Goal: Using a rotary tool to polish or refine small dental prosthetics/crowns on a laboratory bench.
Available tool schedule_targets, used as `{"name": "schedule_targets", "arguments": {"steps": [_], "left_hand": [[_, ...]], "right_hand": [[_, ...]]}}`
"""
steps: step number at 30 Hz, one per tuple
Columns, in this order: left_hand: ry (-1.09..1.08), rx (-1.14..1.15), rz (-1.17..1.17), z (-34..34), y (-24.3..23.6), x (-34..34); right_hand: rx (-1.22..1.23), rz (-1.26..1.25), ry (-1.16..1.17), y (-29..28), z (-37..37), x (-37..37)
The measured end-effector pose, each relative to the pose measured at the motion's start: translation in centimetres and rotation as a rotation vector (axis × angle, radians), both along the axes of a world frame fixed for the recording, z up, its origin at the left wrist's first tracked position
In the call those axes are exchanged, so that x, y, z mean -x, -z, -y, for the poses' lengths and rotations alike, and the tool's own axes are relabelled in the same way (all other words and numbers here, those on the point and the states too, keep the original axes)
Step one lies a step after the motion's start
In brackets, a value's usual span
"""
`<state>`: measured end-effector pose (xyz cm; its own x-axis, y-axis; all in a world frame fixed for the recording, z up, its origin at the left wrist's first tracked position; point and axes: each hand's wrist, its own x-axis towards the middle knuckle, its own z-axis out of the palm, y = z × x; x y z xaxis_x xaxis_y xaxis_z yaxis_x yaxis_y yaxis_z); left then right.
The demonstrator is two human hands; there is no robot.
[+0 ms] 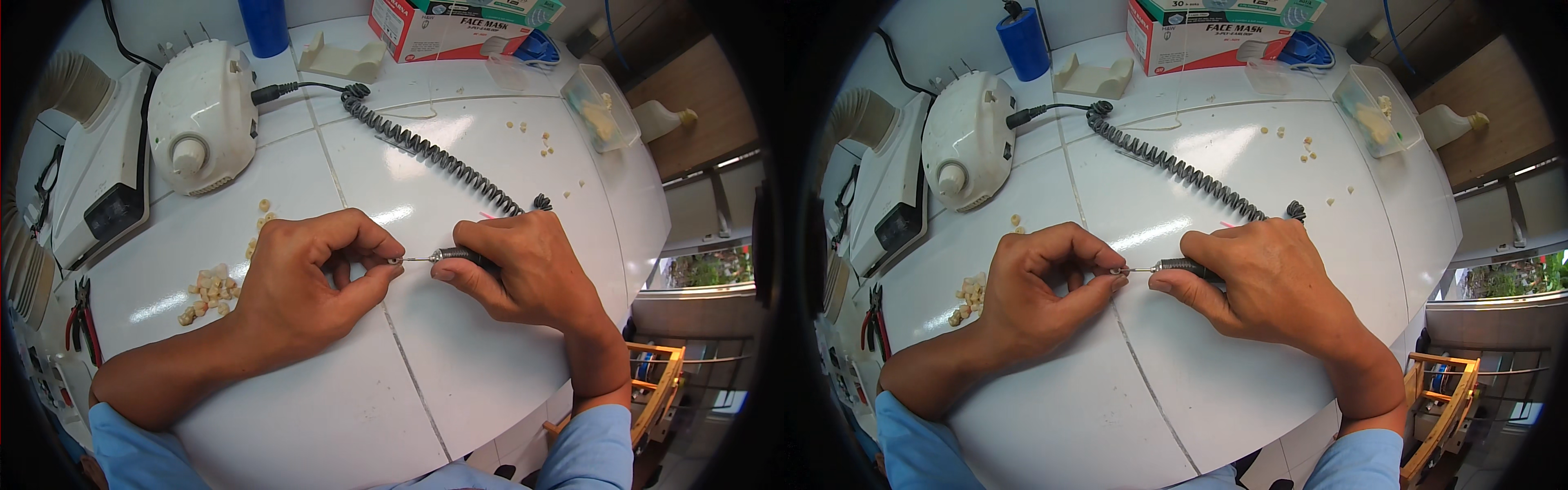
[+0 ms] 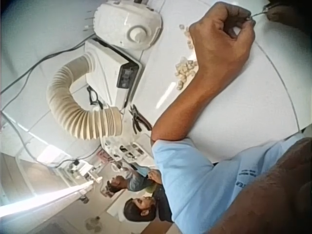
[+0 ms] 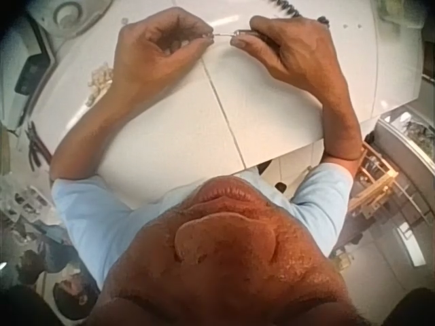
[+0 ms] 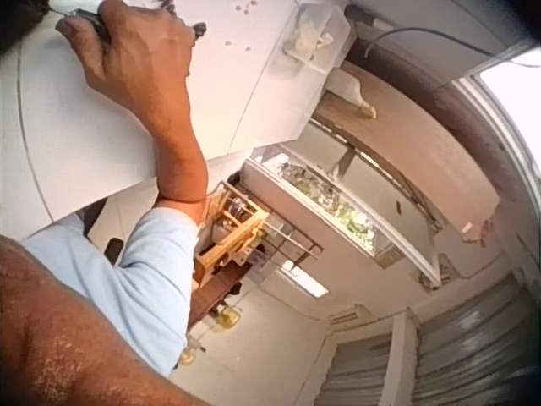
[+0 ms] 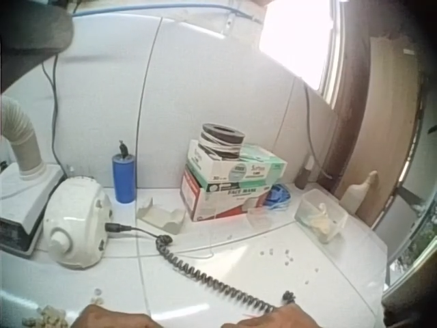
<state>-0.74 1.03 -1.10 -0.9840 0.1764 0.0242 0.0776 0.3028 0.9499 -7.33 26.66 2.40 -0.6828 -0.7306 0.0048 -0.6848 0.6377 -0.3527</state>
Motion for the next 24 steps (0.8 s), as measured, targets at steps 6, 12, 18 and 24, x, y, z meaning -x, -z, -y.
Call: {"name": "schedule_targets", "arguments": {"steps": [6,12,18,24], "left_hand": [[0.015,0.021,0.006,0.18,-0.04,0.01],[0.025,0.018,0.023,0.25,-0.17,0.01],[0.029,0.018,0.024,0.35,-0.03,0.03],[0.042,0.089,0.101,0.51,-0.93,0.17]], "right_hand": [[-0.027,-0.008,0.002,-0.03,0.02,0.01],[0.008,-0.003,-0.002,0.09,0.02,-0.08],[-0.006,-0.010,0.012,0.11,0.06,-0.09],[0.005,-0.004,0.006,0.10,0.05,-0.04]]}}
